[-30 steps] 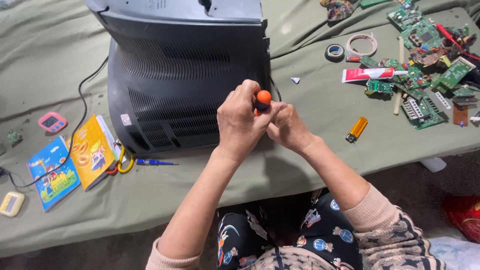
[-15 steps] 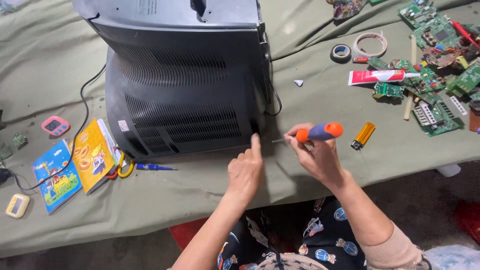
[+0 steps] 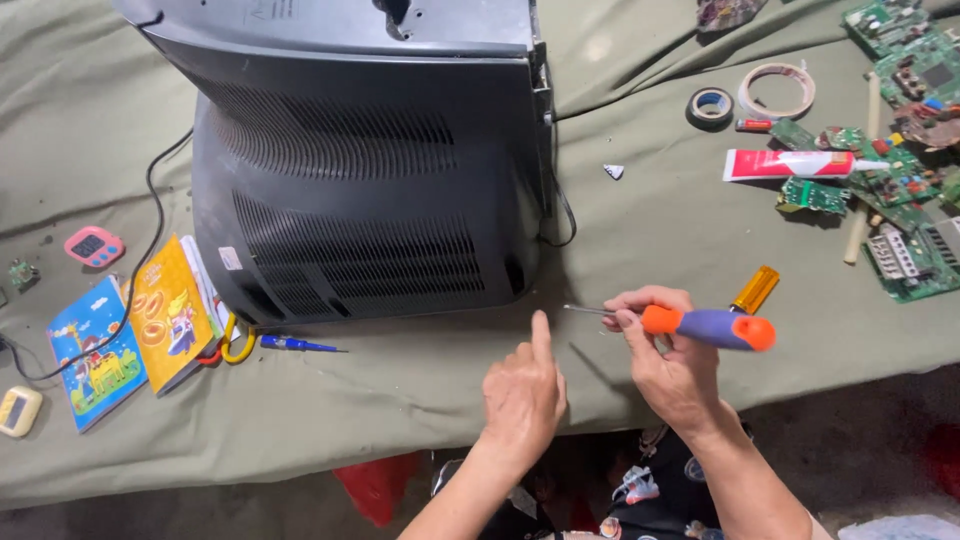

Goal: The person uses a screwdriver to remove screws from the back casing of a CRT television. They briefly move a power strip aside to access the device, then continue unscrewing and prying the casing to open it.

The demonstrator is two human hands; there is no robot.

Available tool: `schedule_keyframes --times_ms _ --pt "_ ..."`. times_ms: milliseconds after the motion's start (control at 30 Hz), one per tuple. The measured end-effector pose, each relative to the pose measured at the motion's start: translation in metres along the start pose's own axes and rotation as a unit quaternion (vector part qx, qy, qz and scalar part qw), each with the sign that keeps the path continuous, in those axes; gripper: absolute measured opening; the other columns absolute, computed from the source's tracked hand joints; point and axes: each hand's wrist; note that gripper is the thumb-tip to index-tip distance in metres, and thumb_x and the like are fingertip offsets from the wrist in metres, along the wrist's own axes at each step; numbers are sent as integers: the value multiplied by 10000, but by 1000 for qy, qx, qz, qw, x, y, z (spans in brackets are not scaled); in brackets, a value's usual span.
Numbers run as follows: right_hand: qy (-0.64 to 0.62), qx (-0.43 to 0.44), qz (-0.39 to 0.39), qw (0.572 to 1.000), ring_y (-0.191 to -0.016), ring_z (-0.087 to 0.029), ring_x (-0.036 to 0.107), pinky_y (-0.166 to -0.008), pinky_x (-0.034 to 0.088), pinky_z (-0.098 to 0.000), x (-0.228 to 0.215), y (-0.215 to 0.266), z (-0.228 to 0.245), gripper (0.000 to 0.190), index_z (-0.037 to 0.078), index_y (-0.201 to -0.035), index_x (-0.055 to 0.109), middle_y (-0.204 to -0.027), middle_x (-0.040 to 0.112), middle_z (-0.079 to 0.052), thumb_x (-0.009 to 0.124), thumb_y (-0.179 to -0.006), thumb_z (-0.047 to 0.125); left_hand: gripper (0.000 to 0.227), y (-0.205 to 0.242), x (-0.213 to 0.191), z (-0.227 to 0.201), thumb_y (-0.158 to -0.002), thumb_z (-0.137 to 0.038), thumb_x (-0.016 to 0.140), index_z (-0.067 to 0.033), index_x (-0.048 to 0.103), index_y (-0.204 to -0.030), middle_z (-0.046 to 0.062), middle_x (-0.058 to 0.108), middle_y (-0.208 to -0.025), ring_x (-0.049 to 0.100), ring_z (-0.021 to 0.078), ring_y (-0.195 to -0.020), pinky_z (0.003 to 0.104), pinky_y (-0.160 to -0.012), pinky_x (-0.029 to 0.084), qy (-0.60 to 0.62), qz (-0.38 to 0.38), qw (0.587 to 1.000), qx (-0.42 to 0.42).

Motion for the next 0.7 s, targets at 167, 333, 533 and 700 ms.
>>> schedule_keyframes --times_ms 167,333,533,700 --pt "21 3 11 1000 -891 -183 729 -838 619 -273 -1 2 -4 257 10 -1183 463 -1094 686 -124 589 -970 -61 823 -10 9 9 -797 -221 702 142 432 -1485 69 582 -675 503 168 -409 297 -386 442 -8 -20 999 -45" --pt "13 4 26 1000 -953 -198 723 -893 620 -293 -6 6 -13 247 24 -1159 459 -1168 664 -140 586 -962 -53 830 -19 17 8 -818 -196 687 133 368 -1510 98 605 -712 541 227 -400 331 -375 470 43 10 995 -84" --pt "17 2 33 999 -937 -200 718 -858 597 -285 -14 13 -19 255 51 -1137 447 -1176 666 -151 599 -948 -29 820 -22 7 0 -826 -117 665 184 311 -1501 129 614 -712 554 262 -414 352 -401 479 106 -2 988 -109" --pt "19 18 16 1000 -909 -208 726 -859 619 -298 -15 14 -21 235 47 -1114 448 -1142 678 -158 604 -949 -13 832 -6 12 2 -816 -132 686 147 345 -1522 64 565 -671 505 200 -422 308 -398 439 83 -8 992 -95"
Point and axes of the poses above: each hand's wrist, its own y-axis away from the middle knuckle, its own x-axis out of the palm, z = x × y
